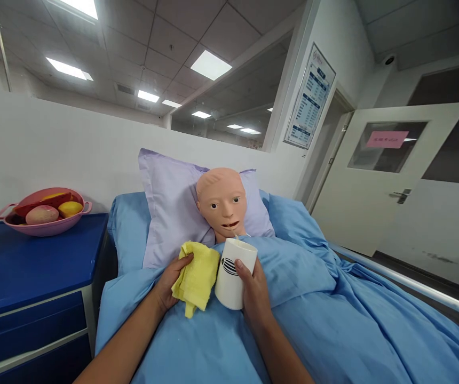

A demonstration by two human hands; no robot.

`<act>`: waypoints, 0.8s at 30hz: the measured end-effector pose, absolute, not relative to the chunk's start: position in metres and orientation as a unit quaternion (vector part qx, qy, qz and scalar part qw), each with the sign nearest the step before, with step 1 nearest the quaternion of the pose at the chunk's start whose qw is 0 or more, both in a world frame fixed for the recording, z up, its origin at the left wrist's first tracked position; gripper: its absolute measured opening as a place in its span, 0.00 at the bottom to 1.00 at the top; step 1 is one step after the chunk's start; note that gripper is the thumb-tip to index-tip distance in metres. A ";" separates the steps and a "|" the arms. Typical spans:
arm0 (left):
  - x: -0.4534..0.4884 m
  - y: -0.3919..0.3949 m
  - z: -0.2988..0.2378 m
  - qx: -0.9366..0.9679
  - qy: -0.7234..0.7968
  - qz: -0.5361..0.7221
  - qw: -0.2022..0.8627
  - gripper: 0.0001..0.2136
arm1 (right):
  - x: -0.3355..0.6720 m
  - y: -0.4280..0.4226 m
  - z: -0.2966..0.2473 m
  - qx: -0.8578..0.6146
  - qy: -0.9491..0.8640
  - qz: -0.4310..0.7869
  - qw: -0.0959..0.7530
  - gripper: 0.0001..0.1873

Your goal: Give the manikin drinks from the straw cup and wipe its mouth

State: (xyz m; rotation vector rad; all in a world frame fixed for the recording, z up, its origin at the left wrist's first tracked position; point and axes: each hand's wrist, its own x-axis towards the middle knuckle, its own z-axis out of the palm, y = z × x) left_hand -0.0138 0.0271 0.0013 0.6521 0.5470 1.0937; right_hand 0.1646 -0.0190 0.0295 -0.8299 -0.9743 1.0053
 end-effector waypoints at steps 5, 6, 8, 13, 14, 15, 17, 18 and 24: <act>-0.014 0.023 0.006 0.299 0.253 0.505 0.769 0.18 | 0.166 -0.017 0.026 -0.373 -0.425 0.440 0.698 0.33; -0.013 0.022 0.007 0.298 0.255 0.505 0.769 0.18 | 0.166 -0.016 0.025 -0.374 -0.420 0.439 0.700 0.33; -0.013 0.021 0.009 0.296 0.255 0.504 0.770 0.18 | 0.166 -0.016 0.024 -0.380 -0.408 0.437 0.706 0.33; -0.013 0.021 0.010 0.296 0.257 0.501 0.771 0.18 | 0.164 -0.017 0.027 -0.387 -0.382 0.427 0.722 0.30; -0.013 0.022 0.010 0.297 0.259 0.502 0.770 0.17 | 0.164 -0.017 0.028 -0.386 -0.377 0.429 0.725 0.30; -0.013 0.022 0.009 0.297 0.261 0.504 0.768 0.17 | 0.164 -0.017 0.029 -0.386 -0.372 0.431 0.726 0.30; -0.013 0.022 0.008 0.297 0.262 0.503 0.768 0.17 | 0.163 -0.017 0.029 -0.383 -0.368 0.433 0.729 0.30; -0.013 0.023 0.008 0.297 0.262 0.501 0.770 0.17 | 0.163 -0.017 0.029 -0.382 -0.368 0.432 0.729 0.30; -0.013 0.022 0.009 0.300 0.256 0.502 0.769 0.17 | 0.164 -0.016 0.027 -0.381 -0.375 0.427 0.730 0.30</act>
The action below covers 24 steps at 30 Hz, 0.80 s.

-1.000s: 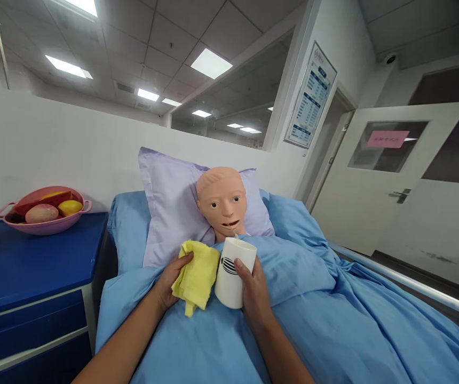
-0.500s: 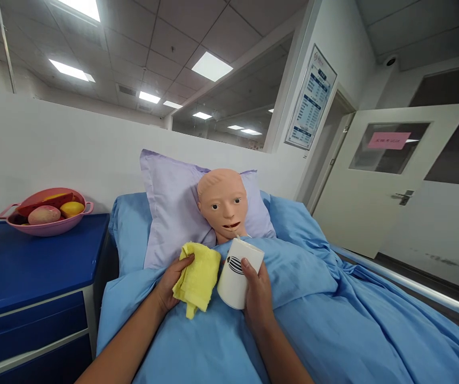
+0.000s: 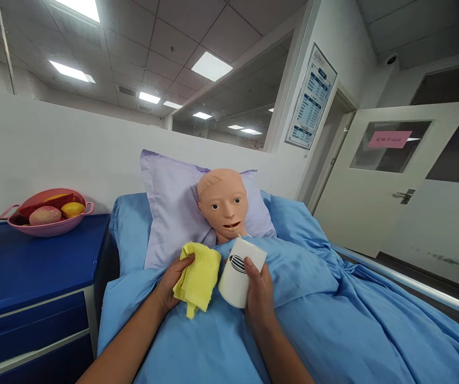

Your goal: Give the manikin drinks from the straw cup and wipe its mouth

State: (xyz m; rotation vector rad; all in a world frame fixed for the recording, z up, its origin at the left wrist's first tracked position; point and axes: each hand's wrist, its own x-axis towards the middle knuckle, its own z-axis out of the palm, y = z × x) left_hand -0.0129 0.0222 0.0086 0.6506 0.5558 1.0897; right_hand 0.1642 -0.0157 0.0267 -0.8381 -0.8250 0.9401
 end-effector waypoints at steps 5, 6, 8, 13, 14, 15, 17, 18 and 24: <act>-0.014 0.022 0.008 0.298 0.258 0.507 0.767 0.16 | 0.164 -0.015 0.027 -0.389 -0.372 0.428 0.726 0.31; -0.014 0.022 0.008 0.296 0.259 0.508 0.766 0.16 | 0.164 -0.015 0.027 -0.392 -0.371 0.427 0.726 0.31; -0.014 0.022 0.008 0.293 0.260 0.508 0.767 0.15 | 0.164 -0.015 0.027 -0.395 -0.369 0.423 0.727 0.32; -0.013 0.022 0.009 0.294 0.263 0.508 0.766 0.15 | 0.163 -0.016 0.029 -0.396 -0.368 0.427 0.725 0.31; -0.013 0.022 0.009 0.294 0.264 0.508 0.765 0.15 | 0.163 -0.017 0.029 -0.395 -0.367 0.428 0.725 0.30; -0.013 0.022 0.010 0.294 0.265 0.507 0.765 0.15 | 0.163 -0.017 0.030 -0.395 -0.366 0.429 0.726 0.30; -0.013 0.021 0.010 0.294 0.268 0.505 0.766 0.14 | 0.163 -0.018 0.031 -0.397 -0.363 0.430 0.725 0.30; -0.012 0.021 0.010 0.294 0.268 0.505 0.766 0.14 | 0.163 -0.018 0.032 -0.398 -0.361 0.430 0.725 0.31; -0.012 0.021 0.010 0.305 0.260 0.507 0.763 0.15 | 0.162 -0.020 0.035 -0.393 -0.359 0.431 0.728 0.30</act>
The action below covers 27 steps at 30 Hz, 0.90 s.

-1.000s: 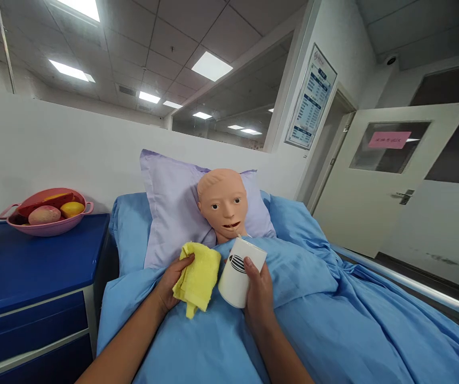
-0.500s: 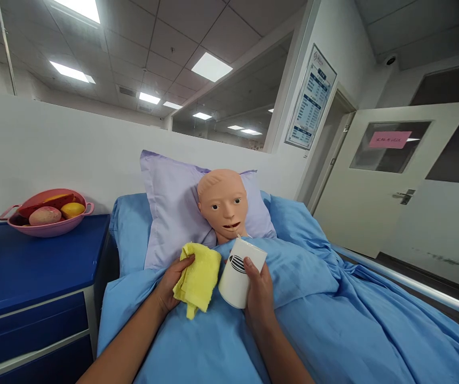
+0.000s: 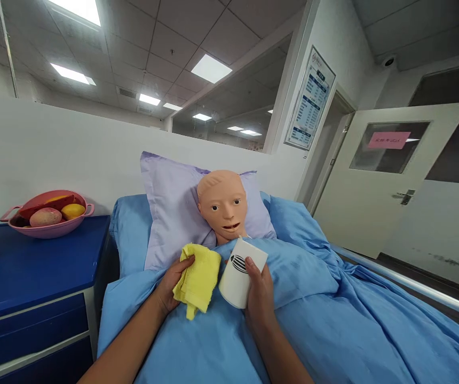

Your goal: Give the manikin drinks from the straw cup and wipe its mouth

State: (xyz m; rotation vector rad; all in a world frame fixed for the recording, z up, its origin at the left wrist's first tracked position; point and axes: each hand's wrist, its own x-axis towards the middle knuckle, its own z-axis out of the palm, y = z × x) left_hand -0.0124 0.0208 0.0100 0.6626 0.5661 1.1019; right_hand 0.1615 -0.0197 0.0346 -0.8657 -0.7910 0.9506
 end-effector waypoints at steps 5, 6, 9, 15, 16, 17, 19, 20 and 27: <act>-0.012 0.022 0.008 0.304 0.259 0.510 0.762 0.15 | 0.163 -0.017 0.031 -0.397 -0.356 0.431 0.728 0.30; -0.012 0.023 0.007 0.303 0.255 0.513 0.762 0.15 | 0.164 -0.016 0.030 -0.396 -0.355 0.432 0.729 0.30; -0.013 0.025 0.004 0.300 0.250 0.508 0.768 0.15 | 0.164 -0.015 0.027 -0.386 -0.353 0.432 0.735 0.31; -0.018 0.023 0.048 0.357 0.305 0.544 0.695 0.16 | 0.164 -0.017 0.030 -0.371 -0.344 0.441 0.742 0.32; -0.018 0.020 0.064 0.363 0.309 0.582 0.658 0.16 | 0.164 -0.018 0.031 -0.368 -0.336 0.440 0.747 0.33; -0.017 0.017 0.082 0.368 0.312 0.625 0.614 0.16 | 0.164 -0.019 0.032 -0.364 -0.326 0.438 0.754 0.34; -0.011 0.010 0.117 0.388 0.315 0.708 0.500 0.15 | 0.165 -0.019 0.034 -0.356 -0.307 0.436 0.767 0.34; -0.006 0.008 0.133 0.411 0.320 0.739 0.428 0.14 | 0.165 -0.020 0.035 -0.352 -0.300 0.437 0.772 0.34; 0.044 0.029 0.155 0.812 0.171 0.552 0.083 0.14 | 0.168 -0.017 0.033 -0.345 -0.280 0.449 0.775 0.33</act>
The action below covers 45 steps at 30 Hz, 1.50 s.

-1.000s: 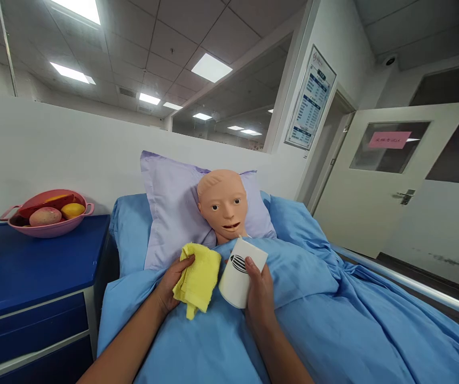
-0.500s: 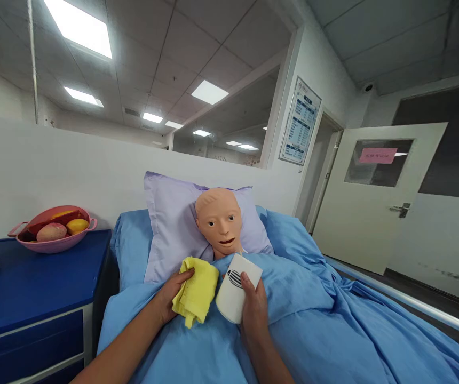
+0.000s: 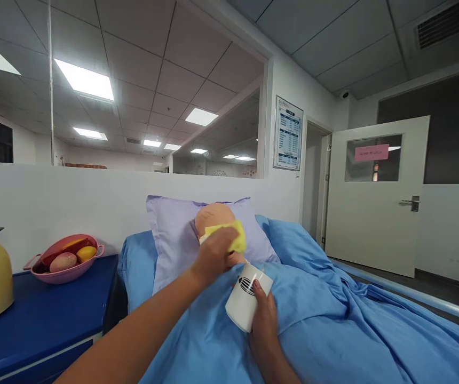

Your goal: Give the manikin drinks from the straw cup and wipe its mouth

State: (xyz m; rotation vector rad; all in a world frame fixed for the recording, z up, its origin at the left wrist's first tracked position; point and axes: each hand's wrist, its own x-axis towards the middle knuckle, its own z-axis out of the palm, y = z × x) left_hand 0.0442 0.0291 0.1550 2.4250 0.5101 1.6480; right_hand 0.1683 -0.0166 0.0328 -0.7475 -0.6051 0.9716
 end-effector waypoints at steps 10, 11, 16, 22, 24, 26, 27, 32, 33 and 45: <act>0.046 0.050 0.095 0.890 0.159 0.425 0.049 0.15 | 0.166 -0.014 0.038 -0.304 -0.245 0.434 0.812 0.30; 0.043 0.048 0.091 0.889 0.166 0.422 0.065 0.16 | 0.166 -0.014 0.038 -0.302 -0.249 0.434 0.811 0.30; 0.026 0.039 0.091 0.874 0.187 0.422 0.152 0.14 | 0.167 -0.015 0.036 -0.330 -0.254 0.440 0.796 0.30; 0.027 0.036 0.146 0.824 0.154 0.530 0.129 0.13 | 0.167 -0.019 0.042 -0.308 -0.280 0.492 0.765 0.29; 0.037 0.038 0.160 0.831 0.148 0.529 0.087 0.13 | 0.167 -0.020 0.043 -0.308 -0.278 0.487 0.769 0.29; 0.047 0.042 0.162 0.857 0.146 0.490 0.059 0.11 | 0.167 -0.019 0.042 -0.306 -0.276 0.486 0.771 0.30; 0.050 0.044 0.159 0.873 0.144 0.463 0.050 0.10 | 0.167 -0.018 0.041 -0.302 -0.276 0.486 0.772 0.30; 0.047 0.051 0.120 0.911 0.129 0.392 -0.015 0.14 | 0.168 -0.008 0.035 -0.292 -0.273 0.460 0.793 0.27; 0.044 0.052 0.112 0.912 0.129 0.386 -0.039 0.15 | 0.168 -0.007 0.034 -0.289 -0.269 0.459 0.796 0.26; 0.033 0.037 0.150 0.913 0.151 0.372 -0.068 0.13 | 0.164 -0.020 0.041 -0.301 -0.287 0.480 0.773 0.30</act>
